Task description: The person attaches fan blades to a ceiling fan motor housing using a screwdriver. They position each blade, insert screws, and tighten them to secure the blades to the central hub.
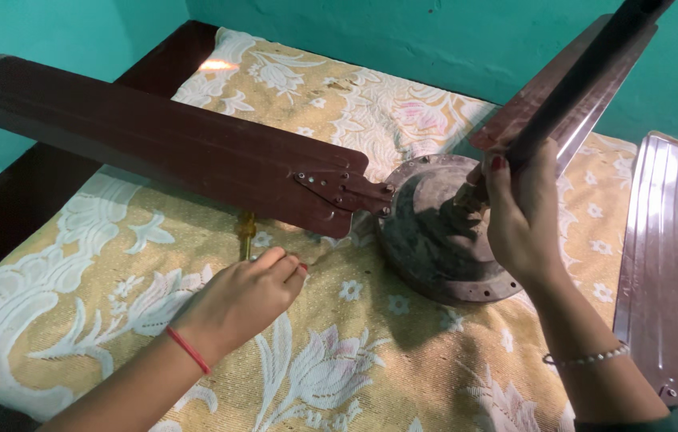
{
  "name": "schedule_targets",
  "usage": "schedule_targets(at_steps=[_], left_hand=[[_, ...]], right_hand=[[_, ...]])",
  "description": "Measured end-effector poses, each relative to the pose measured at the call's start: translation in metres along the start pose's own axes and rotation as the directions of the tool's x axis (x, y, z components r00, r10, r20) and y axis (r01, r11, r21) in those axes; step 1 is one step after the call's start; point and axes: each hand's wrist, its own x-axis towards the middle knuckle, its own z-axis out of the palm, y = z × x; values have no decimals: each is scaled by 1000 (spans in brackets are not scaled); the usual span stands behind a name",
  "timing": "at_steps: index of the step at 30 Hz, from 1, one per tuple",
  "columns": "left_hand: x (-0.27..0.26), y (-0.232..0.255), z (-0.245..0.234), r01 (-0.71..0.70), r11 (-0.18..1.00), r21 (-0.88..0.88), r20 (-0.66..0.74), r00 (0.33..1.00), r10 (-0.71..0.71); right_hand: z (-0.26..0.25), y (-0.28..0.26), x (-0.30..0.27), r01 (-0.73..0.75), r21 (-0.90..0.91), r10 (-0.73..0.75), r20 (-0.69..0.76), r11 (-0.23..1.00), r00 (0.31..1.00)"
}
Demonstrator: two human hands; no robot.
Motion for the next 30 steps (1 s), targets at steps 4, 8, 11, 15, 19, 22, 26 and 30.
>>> schedule_targets(at_steps=[4, 8, 11, 15, 19, 22, 26, 30], left_hand=[[5, -1, -12, 59, 998, -22, 22, 998, -58], [5, 1, -23, 73, 971, -226, -58, 994, -88], [24, -1, -30, -76, 957, -279, -375, 926, -36], [70, -18, -39, 29, 860, -509, -457, 838, -298], [119, -44, -42, 57, 803, -593, -502, 754, -424], [147, -60, -32, 17, 876, -482, -589, 735, -337], [171, -77, -13, 109, 806, -582, -466, 767, -441], [175, -88, 6, 192, 840, -507, -402, 809, -428]], right_hand=[[18, 2, 16, -61, 88, 75, -167, 994, 983], [24, 5, 20, -160, 154, 197, -265, 975, 944], [25, 6, 23, -101, 168, 144, -268, 981, 952], [18, 0, 21, -156, 227, 197, -172, 961, 965], [9, -14, 12, -229, 207, 248, -74, 951, 966], [5, -19, 8, -266, 125, 274, -57, 956, 960], [3, -23, -3, -304, -185, 290, -97, 935, 952], [-10, -27, -46, -128, -553, 165, 17, 823, 986]])
